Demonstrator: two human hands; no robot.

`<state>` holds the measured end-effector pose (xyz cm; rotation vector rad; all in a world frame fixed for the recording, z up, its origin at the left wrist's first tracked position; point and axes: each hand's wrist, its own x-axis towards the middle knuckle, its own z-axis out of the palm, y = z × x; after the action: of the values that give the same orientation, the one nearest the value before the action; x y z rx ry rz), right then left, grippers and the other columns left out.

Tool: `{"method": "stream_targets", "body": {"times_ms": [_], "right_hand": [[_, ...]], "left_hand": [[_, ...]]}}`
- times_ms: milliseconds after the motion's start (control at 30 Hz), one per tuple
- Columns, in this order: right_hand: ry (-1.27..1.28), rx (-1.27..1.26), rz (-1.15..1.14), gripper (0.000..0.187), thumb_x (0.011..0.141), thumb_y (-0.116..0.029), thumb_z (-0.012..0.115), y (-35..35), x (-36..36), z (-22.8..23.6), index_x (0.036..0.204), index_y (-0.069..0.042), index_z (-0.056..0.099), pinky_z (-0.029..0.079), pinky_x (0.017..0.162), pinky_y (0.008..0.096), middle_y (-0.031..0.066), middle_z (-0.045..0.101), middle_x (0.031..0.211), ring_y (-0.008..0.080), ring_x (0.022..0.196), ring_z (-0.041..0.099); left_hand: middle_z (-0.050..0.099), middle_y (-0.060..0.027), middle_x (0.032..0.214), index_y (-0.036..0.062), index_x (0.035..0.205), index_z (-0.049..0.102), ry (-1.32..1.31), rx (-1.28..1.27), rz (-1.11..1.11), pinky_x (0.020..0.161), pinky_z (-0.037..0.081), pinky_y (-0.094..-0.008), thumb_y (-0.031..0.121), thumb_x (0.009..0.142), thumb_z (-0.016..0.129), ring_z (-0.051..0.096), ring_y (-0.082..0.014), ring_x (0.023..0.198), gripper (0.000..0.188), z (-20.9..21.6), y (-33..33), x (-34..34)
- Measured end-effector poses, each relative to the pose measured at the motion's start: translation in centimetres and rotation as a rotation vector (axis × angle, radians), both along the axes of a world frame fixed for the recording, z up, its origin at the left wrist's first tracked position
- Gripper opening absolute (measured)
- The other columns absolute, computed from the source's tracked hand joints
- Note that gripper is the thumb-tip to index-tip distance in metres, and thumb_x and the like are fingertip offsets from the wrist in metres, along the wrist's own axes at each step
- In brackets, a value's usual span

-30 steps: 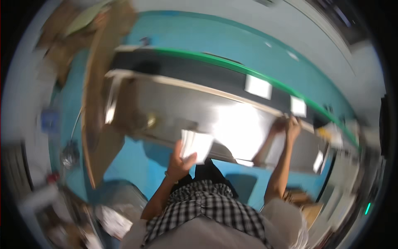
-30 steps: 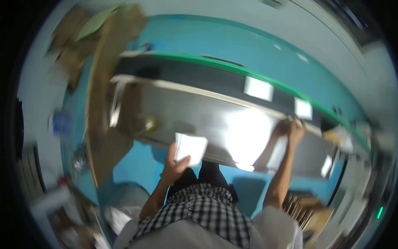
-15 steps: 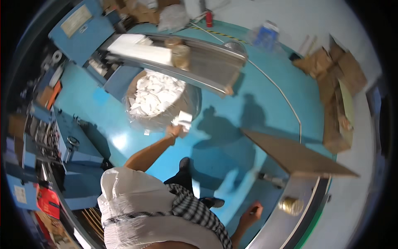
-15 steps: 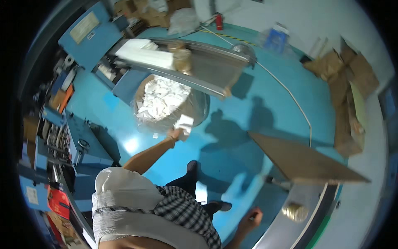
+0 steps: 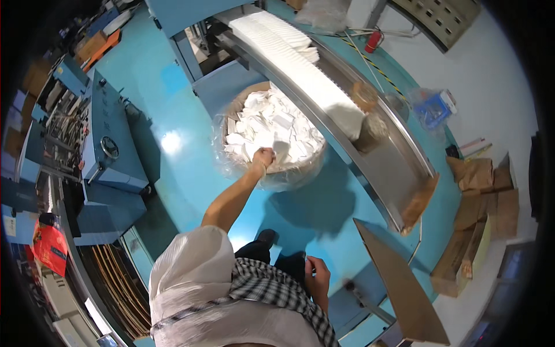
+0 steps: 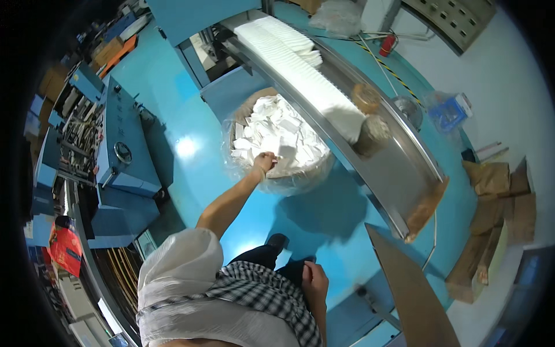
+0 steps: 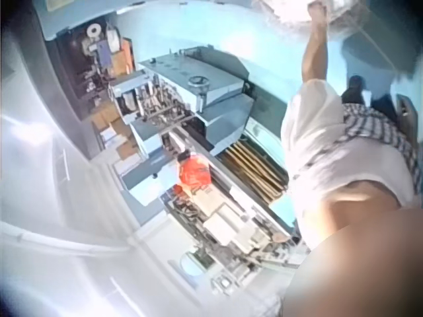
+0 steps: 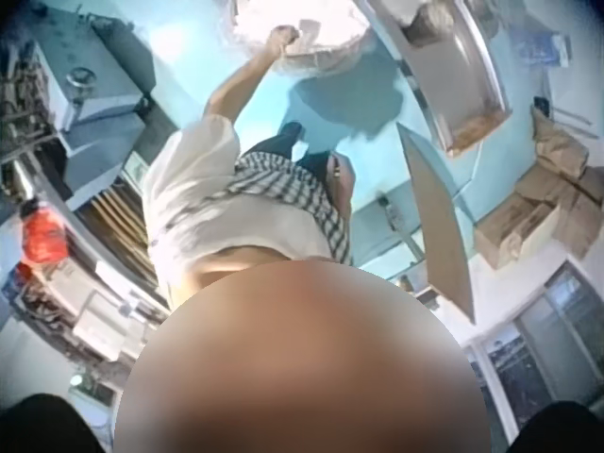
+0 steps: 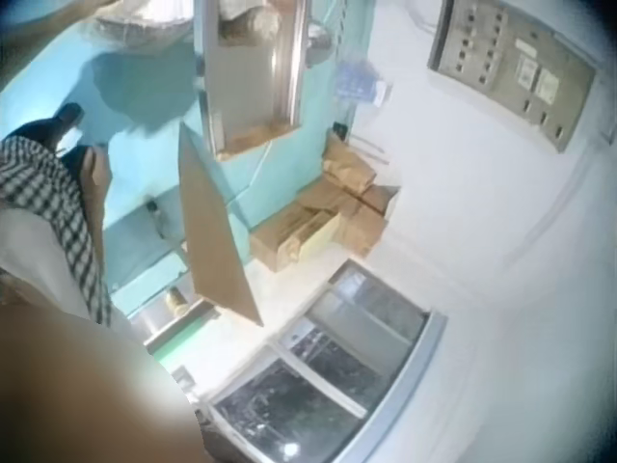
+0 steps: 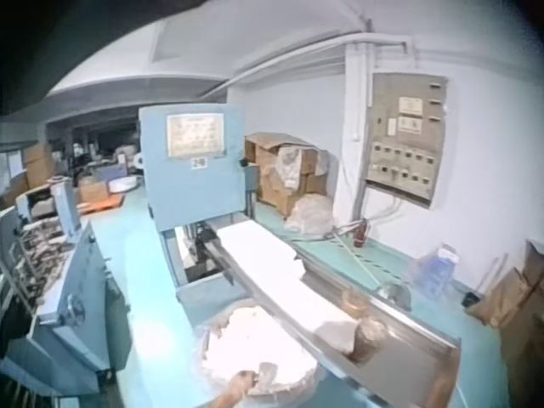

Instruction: Sorting and placing stacks of tissues onto a conveyor belt from a processing machine.

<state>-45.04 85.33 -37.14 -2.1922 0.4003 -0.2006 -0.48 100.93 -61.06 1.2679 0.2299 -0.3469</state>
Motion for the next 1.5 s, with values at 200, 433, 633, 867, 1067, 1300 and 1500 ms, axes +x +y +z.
{"method": "stream_targets", "body": {"times_ms": [200,433,633,867,1067,1300,1500], "right_hand": [[0.057,-0.055,0.348,0.013,0.092,-0.008,0.064,-2.3,9.4,2.0,0.104,-0.002,0.067,0.052,0.066,0.0371,0.0133,0.067,0.092,0.0297,0.076,0.066],[-0.125,-0.173,0.598,0.010,0.090,-0.005,0.066,-6.1,23.8,7.3,0.100,-0.002,0.067,0.053,0.066,0.0382,0.0124,0.068,0.088,0.0302,0.078,0.066],[-0.343,-0.284,0.510,0.018,0.086,0.001,0.068,-10.3,33.2,13.8,0.104,-0.001,0.067,0.053,0.068,0.0372,0.0115,0.068,0.087,0.0298,0.078,0.066],[-0.026,-0.055,-0.034,0.013,0.097,-0.014,0.064,-13.3,30.4,11.3,0.093,-0.002,0.062,0.046,0.051,0.0302,0.0088,0.062,0.067,0.0126,0.057,0.060],[0.124,-0.247,-0.259,0.022,0.098,-0.023,0.064,-12.9,29.1,10.2,0.106,-0.003,0.060,0.042,0.046,0.0330,0.0070,0.056,0.062,0.0186,0.050,0.055],[0.121,-0.080,-0.374,0.035,0.097,-0.018,0.064,-11.0,32.3,11.0,0.126,0.001,0.056,0.044,0.058,0.0284,0.0076,0.054,0.073,0.0132,0.063,0.052],[-0.012,-0.292,-0.345,0.034,0.096,-0.018,0.065,-10.3,33.6,10.1,0.124,0.001,0.059,0.052,0.080,0.0376,0.0189,0.065,0.109,0.0292,0.095,0.065]], "left_hand": [[0.071,-0.0101,0.080,-0.0052,0.099,0.066,0.178,0.396,0.006,0.060,0.053,-0.0301,0.020,0.090,0.065,0.067,-0.0179,0.064,0.027,0.9,2.1,-7.5],[0.067,-0.0028,0.073,0.0026,0.103,0.068,-0.228,0.422,0.179,0.063,0.050,-0.0261,0.026,0.094,0.068,0.061,-0.0121,0.064,0.025,8.1,0.7,1.0],[0.064,-0.0121,0.106,0.0065,0.121,0.065,-0.672,0.670,0.335,0.076,0.050,-0.0317,0.025,0.093,0.068,0.060,-0.0206,0.094,0.033,26.0,-4.8,8.4],[0.061,-0.0160,0.108,0.0018,0.124,0.061,-0.783,0.902,0.421,0.092,0.042,-0.0421,0.030,0.089,0.072,0.055,-0.0325,0.101,0.046,29.3,-7.6,15.2],[0.061,-0.0086,0.117,0.0110,0.129,0.063,-0.767,0.974,0.288,0.102,0.029,-0.0445,0.035,0.087,0.073,0.049,-0.0282,0.113,0.049,29.1,-7.5,14.8],[0.060,-0.0057,0.118,0.0112,0.128,0.063,-0.761,1.048,0.211,0.098,0.029,-0.0450,0.033,0.089,0.071,0.048,-0.0272,0.114,0.046,29.9,-6.7,14.9],[0.059,-0.0058,0.117,0.0096,0.121,0.063,-0.802,1.108,0.141,0.100,0.026,-0.0469,0.033,0.088,0.072,0.048,-0.0274,0.116,0.041,30.2,-6.7,15.0]]}}
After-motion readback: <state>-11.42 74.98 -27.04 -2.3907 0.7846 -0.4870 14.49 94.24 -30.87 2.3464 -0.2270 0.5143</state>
